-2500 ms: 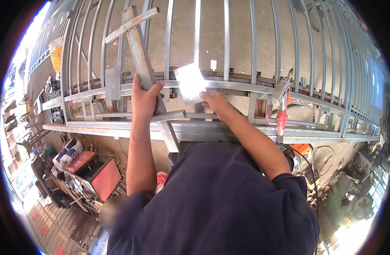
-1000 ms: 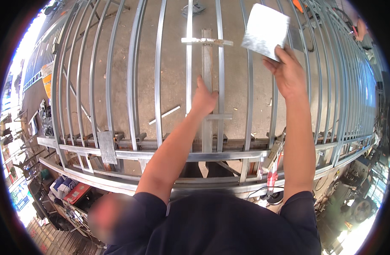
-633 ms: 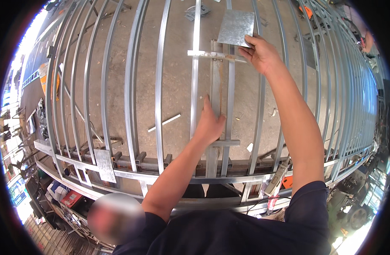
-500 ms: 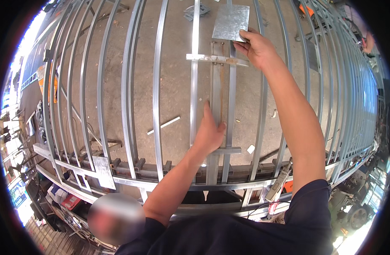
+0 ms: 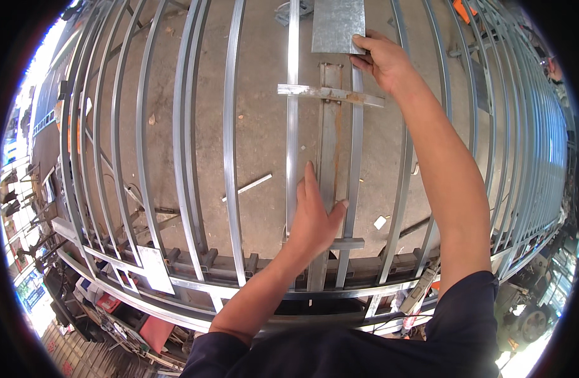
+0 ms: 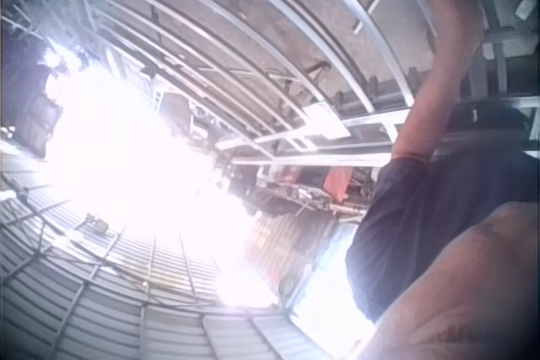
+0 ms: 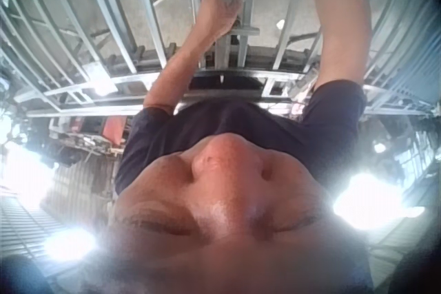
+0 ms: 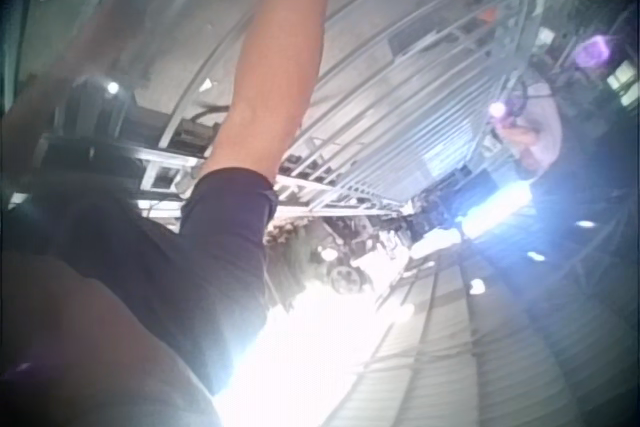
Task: The person welds metal bars into a large curved frame using a handheld welding gun. They position metal plates and bars, then weld them in place, creating a structured metal assembly.
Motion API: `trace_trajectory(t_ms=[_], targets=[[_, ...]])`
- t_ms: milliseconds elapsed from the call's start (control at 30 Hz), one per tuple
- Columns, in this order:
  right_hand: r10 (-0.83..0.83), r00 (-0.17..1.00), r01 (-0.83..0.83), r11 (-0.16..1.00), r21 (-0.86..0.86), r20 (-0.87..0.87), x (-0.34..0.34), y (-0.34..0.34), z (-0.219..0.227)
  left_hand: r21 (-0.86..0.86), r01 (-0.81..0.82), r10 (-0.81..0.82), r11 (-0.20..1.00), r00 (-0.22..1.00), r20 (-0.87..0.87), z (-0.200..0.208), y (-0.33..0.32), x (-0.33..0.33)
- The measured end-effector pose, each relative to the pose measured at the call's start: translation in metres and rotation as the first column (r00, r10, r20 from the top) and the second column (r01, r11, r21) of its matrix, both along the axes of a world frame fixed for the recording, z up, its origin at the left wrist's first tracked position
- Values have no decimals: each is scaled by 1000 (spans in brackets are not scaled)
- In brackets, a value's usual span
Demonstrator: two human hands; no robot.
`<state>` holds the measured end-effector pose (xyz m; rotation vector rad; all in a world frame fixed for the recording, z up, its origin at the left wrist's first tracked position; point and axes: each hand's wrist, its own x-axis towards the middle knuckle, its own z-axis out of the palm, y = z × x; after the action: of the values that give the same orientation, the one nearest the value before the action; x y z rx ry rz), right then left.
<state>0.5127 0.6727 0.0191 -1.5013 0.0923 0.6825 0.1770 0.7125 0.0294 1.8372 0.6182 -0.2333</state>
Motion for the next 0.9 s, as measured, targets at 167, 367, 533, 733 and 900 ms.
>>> trace_trajectory(t_ms=[167,367,533,733,900], targets=[[76,997,-75,997,-23,29,2,-10,9,383,-71,-124,921,880,459,40,55,45],[134,991,-135,985,105,18,-7,7,14,-190,-315,338,930,936,102,18,164,239],[248,946,-192,947,-257,210,0,7,21,-601,-157,246,784,967,69,-40,194,287],[311,921,-207,901,-381,235,-1,5,17,-682,-80,235,727,962,138,-55,182,296],[417,821,-46,729,-683,390,10,8,15,-638,-81,229,765,961,153,-64,184,303]])
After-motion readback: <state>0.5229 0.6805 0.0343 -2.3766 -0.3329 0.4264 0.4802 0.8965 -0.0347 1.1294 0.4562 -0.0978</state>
